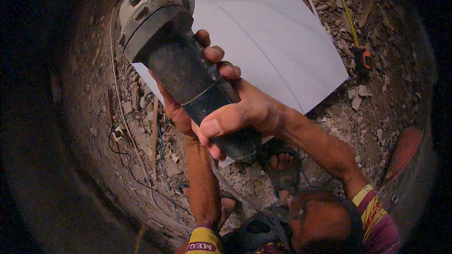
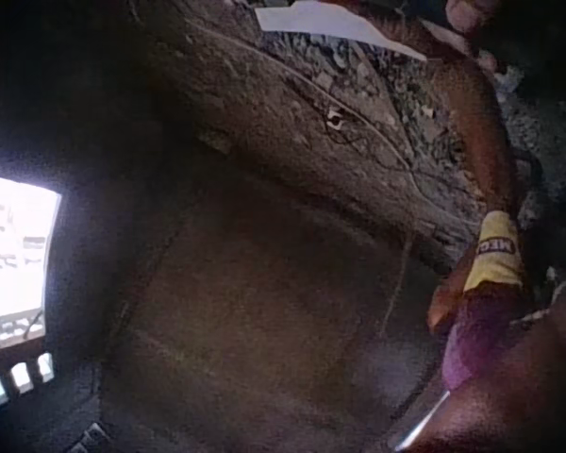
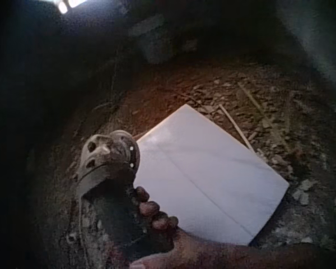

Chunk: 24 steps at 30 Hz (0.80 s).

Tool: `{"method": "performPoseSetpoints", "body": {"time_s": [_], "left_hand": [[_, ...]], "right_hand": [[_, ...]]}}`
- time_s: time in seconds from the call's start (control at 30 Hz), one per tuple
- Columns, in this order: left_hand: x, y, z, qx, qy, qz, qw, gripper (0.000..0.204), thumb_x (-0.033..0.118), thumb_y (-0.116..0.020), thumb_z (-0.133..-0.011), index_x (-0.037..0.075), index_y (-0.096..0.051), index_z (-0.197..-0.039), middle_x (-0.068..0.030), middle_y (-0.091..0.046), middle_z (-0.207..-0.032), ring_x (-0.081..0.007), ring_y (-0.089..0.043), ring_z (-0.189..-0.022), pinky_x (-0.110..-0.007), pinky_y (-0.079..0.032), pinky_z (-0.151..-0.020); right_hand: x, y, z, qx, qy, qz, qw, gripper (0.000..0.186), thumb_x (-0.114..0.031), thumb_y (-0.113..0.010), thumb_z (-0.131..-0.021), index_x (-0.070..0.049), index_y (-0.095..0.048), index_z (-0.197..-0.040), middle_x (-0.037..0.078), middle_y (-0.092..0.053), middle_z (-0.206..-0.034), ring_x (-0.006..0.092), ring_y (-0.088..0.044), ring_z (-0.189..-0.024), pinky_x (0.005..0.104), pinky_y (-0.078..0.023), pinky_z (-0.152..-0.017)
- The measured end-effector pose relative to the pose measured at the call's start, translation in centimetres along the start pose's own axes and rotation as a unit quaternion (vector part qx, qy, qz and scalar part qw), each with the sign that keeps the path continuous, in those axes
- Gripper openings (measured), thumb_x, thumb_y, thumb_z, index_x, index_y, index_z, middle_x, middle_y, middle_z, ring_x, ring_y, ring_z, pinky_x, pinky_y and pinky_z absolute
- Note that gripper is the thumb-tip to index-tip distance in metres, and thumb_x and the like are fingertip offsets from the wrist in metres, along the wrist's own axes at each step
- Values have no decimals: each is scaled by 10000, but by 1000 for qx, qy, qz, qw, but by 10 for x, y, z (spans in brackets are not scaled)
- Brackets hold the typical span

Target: The person cuts a white tile using an angle grinder and then wipes the surface of the cut piece by hand.

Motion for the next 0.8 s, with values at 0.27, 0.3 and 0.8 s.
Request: {"method": "performPoseSetpoints", "body": {"time_s": [0.27, 0.3, 0.8], "left_hand": [[8, 41, 6, 37, 29, -6, 999, 889, 777, -498, -1089, 17, -529, -1549, -183, -748, -1305, -363, -701, -1123, -528, -496, -1149], [19, 34, 6, 83, 17, -115, 990, 889, 783, -479, -1091, 7, -555, -1519, -187, -748, -1321, -360, -706, -1134, -524, -488, -1158], [113, 69, -70, 315, -77, -759, 565, 700, 590, -807, -1013, -50, -750, -1291, -121, -785, -1141, -189, -677, -1104, -330, -488, -1057]], "right_hand": [[-17, 12, 7, 116, 64, 129, 983, 777, -412, -981, -722, 55, -669, -1258, 162, -742, -1062, 297, -750, -978, 389, -606, -889], [-21, 15, 2, 135, 81, 170, 973, 788, -423, -982, -718, 56, -670, -1259, 166, -743, -1067, 303, -751, -987, 392, -606, -896], [-64, 117, -77, 314, 151, 558, 753, 533, -333, -918, -784, 9, -677, -1114, 86, -711, -863, 207, -695, -777, 378, -580, -749]]}}
Point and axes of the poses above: each hand's wrist, its own z-axis away from the middle knuckle, its own y-axis out of the back of the hand, x = y × z, the point moved 4 cm from there along -z, towards the middle knuckle
